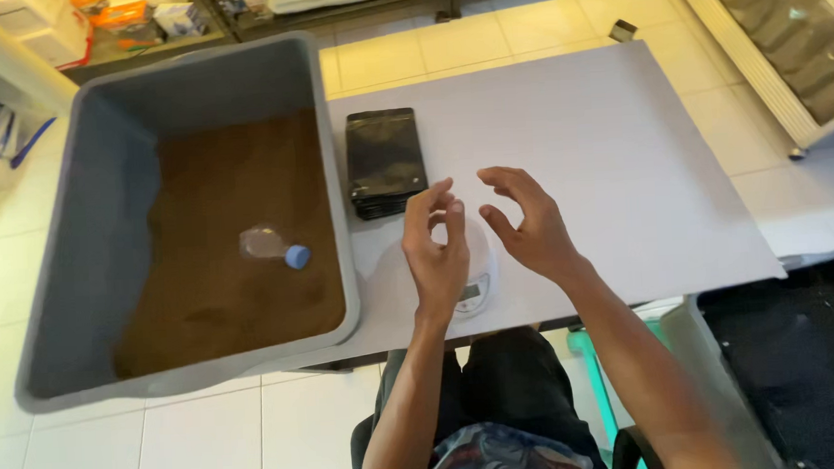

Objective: The person scoops brown granular material from a large bin into black pouches using a plastic scoop. Each filled pouch is placed on a digital scale, then folded and set aside in a tray. The process is repeated for multiple pouches.

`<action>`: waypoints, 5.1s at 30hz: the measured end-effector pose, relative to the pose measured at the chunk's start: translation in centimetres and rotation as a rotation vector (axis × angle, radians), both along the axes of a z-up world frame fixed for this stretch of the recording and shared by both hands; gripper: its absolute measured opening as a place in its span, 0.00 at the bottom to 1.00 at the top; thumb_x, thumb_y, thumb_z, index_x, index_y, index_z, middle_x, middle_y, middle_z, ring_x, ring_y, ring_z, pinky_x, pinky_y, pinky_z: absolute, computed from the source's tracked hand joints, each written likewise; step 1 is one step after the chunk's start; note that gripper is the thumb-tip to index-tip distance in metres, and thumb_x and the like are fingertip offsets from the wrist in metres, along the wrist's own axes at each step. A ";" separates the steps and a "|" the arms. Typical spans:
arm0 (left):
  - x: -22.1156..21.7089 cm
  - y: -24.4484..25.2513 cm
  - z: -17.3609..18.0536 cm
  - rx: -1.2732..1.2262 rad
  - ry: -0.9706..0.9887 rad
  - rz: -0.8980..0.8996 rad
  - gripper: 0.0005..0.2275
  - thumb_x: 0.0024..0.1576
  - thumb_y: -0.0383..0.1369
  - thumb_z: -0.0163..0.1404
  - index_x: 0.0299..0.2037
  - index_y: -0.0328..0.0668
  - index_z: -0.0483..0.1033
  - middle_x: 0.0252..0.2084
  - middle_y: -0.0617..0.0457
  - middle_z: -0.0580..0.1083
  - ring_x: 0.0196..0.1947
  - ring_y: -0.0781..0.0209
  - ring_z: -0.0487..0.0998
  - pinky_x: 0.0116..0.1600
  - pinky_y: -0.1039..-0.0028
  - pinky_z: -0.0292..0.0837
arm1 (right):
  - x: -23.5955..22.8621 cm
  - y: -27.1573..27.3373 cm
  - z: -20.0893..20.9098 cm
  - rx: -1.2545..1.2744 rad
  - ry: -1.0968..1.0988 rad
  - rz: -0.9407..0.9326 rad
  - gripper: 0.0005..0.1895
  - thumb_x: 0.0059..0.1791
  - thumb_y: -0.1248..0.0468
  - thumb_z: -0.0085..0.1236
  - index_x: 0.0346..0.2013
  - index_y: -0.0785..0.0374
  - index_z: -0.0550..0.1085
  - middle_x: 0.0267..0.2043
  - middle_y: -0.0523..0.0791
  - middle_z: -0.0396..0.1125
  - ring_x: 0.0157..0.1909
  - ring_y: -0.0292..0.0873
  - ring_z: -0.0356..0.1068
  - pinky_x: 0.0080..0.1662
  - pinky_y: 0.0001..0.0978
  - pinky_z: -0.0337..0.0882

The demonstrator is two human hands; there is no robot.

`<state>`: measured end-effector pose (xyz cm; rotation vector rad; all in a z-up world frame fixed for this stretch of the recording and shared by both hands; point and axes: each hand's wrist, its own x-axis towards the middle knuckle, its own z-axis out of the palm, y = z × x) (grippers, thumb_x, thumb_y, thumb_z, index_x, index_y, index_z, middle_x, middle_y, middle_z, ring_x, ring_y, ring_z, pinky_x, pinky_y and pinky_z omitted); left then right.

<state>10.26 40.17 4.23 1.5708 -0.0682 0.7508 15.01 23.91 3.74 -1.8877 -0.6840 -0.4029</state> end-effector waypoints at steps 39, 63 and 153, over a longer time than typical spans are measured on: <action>1.7 5.3 -4.5 -0.475 0.241 -0.034 0.14 0.68 0.26 0.63 0.63 0.38 0.84 0.55 0.44 0.88 0.55 0.60 0.88 0.61 0.68 0.87 | 1.6 -1.2 1.2 0.365 0.076 -0.134 0.23 0.71 0.59 0.44 0.36 0.63 0.75 0.51 0.50 0.75 0.50 0.41 0.70 0.53 0.36 0.69; 0.8 -1.0 2.0 -0.361 -0.025 -0.424 0.19 0.67 0.20 0.60 0.69 0.27 0.80 0.55 0.36 0.84 0.56 0.48 0.85 0.59 0.53 0.88 | -4.4 -1.2 7.7 0.077 0.003 0.051 0.27 0.55 0.65 0.71 0.65 0.79 0.76 0.61 0.63 0.72 0.60 0.64 0.81 0.57 0.56 0.85; 3.5 2.5 3.3 0.844 -0.290 0.669 0.20 0.66 0.34 0.69 0.67 0.49 0.84 0.58 0.53 0.74 0.57 0.43 0.65 0.66 0.51 0.57 | -5.3 -5.3 -3.8 0.932 0.452 0.397 0.50 0.53 0.53 0.63 0.84 0.72 0.54 0.79 0.60 0.64 0.78 0.58 0.68 0.78 0.58 0.66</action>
